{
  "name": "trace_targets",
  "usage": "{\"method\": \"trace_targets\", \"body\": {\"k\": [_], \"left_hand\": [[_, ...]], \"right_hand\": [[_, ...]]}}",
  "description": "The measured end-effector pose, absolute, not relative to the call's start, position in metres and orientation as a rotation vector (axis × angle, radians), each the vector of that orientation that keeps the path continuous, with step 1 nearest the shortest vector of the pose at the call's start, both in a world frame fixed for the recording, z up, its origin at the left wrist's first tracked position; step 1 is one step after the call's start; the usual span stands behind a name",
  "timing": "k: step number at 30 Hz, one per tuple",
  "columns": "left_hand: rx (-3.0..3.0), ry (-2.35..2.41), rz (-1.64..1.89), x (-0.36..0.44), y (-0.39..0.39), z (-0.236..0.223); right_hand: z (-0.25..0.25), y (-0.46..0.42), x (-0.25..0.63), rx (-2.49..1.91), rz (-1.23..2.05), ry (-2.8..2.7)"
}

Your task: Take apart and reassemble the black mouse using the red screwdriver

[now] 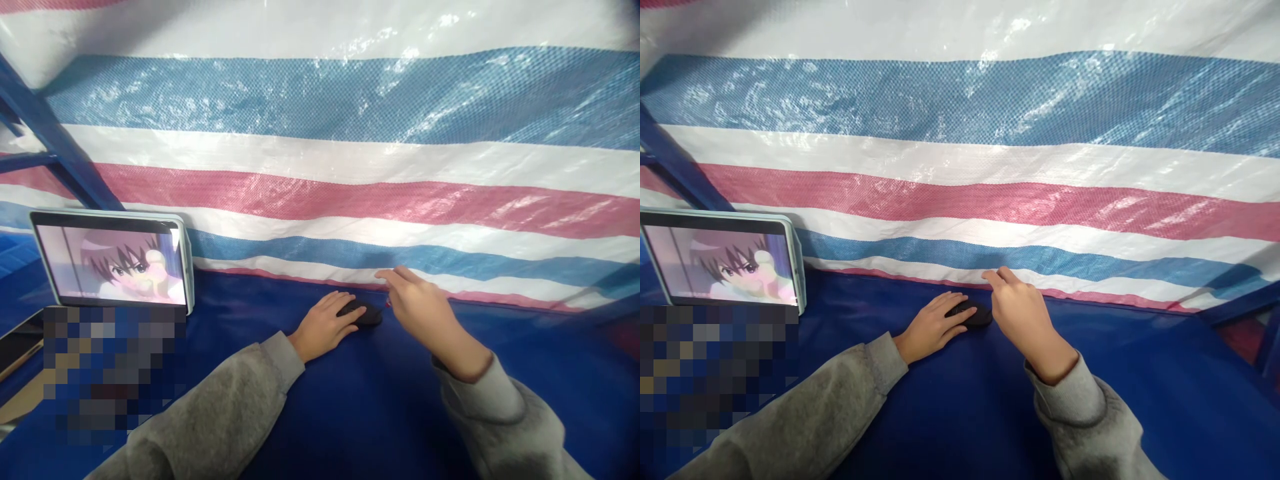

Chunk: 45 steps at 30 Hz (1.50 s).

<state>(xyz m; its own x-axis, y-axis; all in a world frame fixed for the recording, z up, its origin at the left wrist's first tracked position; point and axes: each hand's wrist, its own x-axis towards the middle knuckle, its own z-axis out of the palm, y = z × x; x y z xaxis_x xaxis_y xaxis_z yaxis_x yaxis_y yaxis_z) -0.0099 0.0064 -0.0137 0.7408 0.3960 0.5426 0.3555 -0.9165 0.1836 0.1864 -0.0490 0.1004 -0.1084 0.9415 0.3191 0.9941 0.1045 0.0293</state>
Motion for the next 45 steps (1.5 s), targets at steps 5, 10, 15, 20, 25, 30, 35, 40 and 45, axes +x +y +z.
{"method": "trace_targets", "body": {"k": [5,10,15,20,25,30,35,40,45], "left_hand": [[2.873,0.62,0.904,-0.0099,0.0065,-0.0143],[2.873,0.631,0.904,-0.0101,0.0057,-0.0137],[2.876,0.626,0.894,-0.0102,0.0054,-0.0128],[2.876,0.618,0.893,-0.0101,0.0055,-0.0127],[2.878,0.614,0.898,-0.0101,0.006,-0.0145],[2.879,0.609,0.907,-0.0099,0.0063,-0.0154],[2.869,0.621,0.899,-0.0099,0.0058,-0.0135],[2.875,0.623,0.892,-0.0103,0.0056,-0.0142],[2.884,0.631,0.883,-0.0104,0.0054,-0.0139]], "right_hand": [[0.0999,-0.0487,0.1868,-1.925,-0.36,-2.164],[0.0991,-0.0491,0.1864,-1.935,-0.414,-2.173],[0.0986,-0.0499,0.1852,-1.871,-0.435,-2.204],[0.0988,-0.0498,0.1844,-1.811,-0.404,-2.235],[0.0972,-0.0489,0.1853,-1.761,-0.383,-2.242],[0.0955,-0.0484,0.1861,-1.717,-0.379,-2.241],[0.096,-0.0488,0.1843,-1.726,-0.357,-2.199],[0.0925,-0.0468,0.188,-1.812,-0.445,-2.117],[0.0908,-0.0467,0.1898,-1.805,-0.48,-2.139]]}}
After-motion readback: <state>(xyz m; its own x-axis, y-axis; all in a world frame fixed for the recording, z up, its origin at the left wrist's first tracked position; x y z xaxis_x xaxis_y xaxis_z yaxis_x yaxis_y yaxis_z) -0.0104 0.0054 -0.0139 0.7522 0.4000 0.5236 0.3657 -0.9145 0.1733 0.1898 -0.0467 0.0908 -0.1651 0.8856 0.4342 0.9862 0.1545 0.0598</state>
